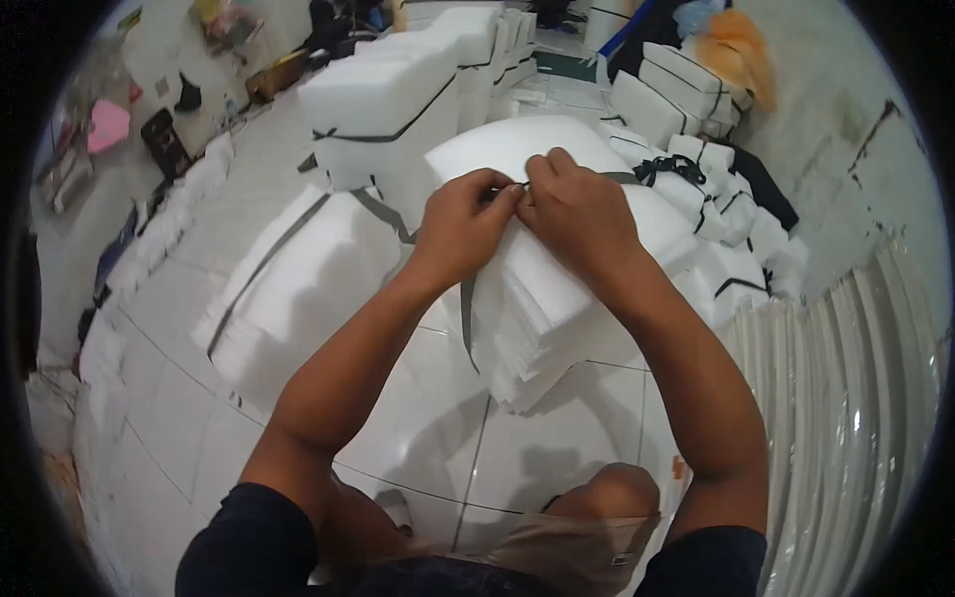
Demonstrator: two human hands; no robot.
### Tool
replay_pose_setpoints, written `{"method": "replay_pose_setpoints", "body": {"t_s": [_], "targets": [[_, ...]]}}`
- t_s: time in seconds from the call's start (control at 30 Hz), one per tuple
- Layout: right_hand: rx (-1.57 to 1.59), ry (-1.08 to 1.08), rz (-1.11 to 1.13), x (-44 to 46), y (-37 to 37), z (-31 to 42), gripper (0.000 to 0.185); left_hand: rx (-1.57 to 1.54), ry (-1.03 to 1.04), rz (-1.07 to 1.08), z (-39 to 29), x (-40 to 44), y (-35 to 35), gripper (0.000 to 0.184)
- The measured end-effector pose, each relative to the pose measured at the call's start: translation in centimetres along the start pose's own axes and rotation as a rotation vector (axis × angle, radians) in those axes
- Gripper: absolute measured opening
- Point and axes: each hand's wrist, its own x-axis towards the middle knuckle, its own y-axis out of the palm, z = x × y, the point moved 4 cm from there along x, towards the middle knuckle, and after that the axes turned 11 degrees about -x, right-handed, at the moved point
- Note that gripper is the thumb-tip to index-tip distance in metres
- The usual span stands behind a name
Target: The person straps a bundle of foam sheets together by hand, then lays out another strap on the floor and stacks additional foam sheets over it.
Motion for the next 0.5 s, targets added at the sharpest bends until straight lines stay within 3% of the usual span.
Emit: {"method": "replay_pose_setpoints", "body": {"t_s": [0.07,0.13,0.2,0.27,0.47,0.5], "targets": [[-0.03,0.016,0.045,0.3,0.1,-0.1,0.017,0.111,0.088,-0.007,-0.4,-0.2,0.1,0.031],[-0.057,-0.078,0.065,0.6,0.0,-0.4,0.017,0.12,-0.014,0.012,-0.2,0.4,-0.2,0.032],[0.168,-0.054,0.102,0.8,-0.1,-1.3,0.021,-0.067,-0.096,0.053,0.7,0.9,-0.2,0.03],[0.42,-0.009,0.19,0.8,-0.8,-1.1,0.023,-0.039,-0.081,0.015,0.6,1.3,-0.6,0.031],[0.331,-0.201,0.13,1.2,0.1,-0.9,0.013,-0.054,-0.035,0.074,0.9,1.1,-1.6,0.033],[0.403,-0.112,0.172,0.9,0.9,-1.7,0.016,-0.024,-0.015,0.112,0.8,1.0,-1.9,0.031]]}}
